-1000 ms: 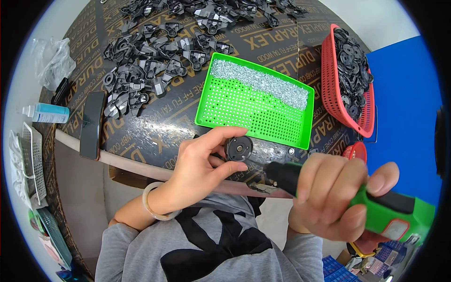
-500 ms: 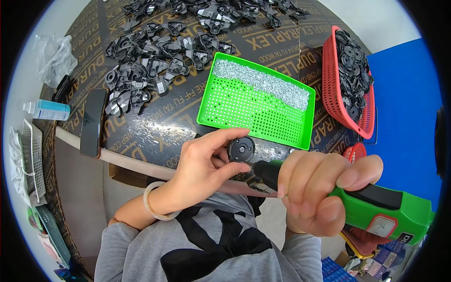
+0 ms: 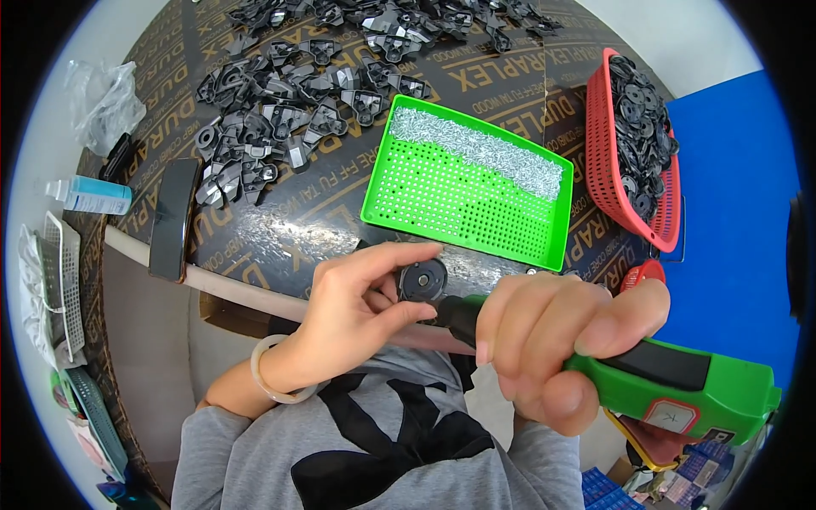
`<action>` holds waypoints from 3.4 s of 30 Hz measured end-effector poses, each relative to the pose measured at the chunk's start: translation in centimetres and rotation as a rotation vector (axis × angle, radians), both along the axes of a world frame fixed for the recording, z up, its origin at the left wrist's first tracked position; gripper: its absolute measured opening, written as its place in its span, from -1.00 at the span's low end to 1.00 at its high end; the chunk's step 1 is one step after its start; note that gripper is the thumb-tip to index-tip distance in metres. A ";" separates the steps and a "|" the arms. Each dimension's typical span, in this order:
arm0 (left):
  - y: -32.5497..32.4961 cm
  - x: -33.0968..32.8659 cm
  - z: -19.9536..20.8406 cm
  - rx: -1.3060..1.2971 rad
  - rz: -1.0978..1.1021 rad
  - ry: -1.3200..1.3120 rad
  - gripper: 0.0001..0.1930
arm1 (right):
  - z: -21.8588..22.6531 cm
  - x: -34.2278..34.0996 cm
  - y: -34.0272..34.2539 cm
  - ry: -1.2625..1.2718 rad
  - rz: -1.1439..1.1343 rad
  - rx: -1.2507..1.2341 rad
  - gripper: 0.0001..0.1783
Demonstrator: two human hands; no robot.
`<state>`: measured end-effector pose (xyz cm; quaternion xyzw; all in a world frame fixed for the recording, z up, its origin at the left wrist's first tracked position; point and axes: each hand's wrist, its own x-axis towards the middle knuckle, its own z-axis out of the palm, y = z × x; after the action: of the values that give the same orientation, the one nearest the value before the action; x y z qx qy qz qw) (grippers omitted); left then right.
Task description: Assembling small plastic components and securing them with screws using an electric screwdriver.
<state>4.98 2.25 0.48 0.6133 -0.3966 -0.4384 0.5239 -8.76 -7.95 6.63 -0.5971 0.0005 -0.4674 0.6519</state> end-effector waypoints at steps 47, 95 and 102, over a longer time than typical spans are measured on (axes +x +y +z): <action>-0.4 1.1 -0.8 -0.007 -0.008 0.386 -0.71 | -5.7 1.4 -5.8 0.057 -0.362 -0.013 -0.70; -1.0 0.0 -2.4 0.097 -0.155 0.380 -0.48 | -1.8 -2.1 -1.1 0.009 -0.005 0.057 -0.52; -1.2 0.0 -2.7 0.090 -0.171 0.397 -0.49 | -1.6 -1.9 -1.0 0.075 -0.055 0.141 -0.60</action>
<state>4.96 1.09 -2.18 0.5020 -0.3162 -0.6107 0.5245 -10.71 -8.95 5.03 -0.5665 0.0744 -0.4614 0.6787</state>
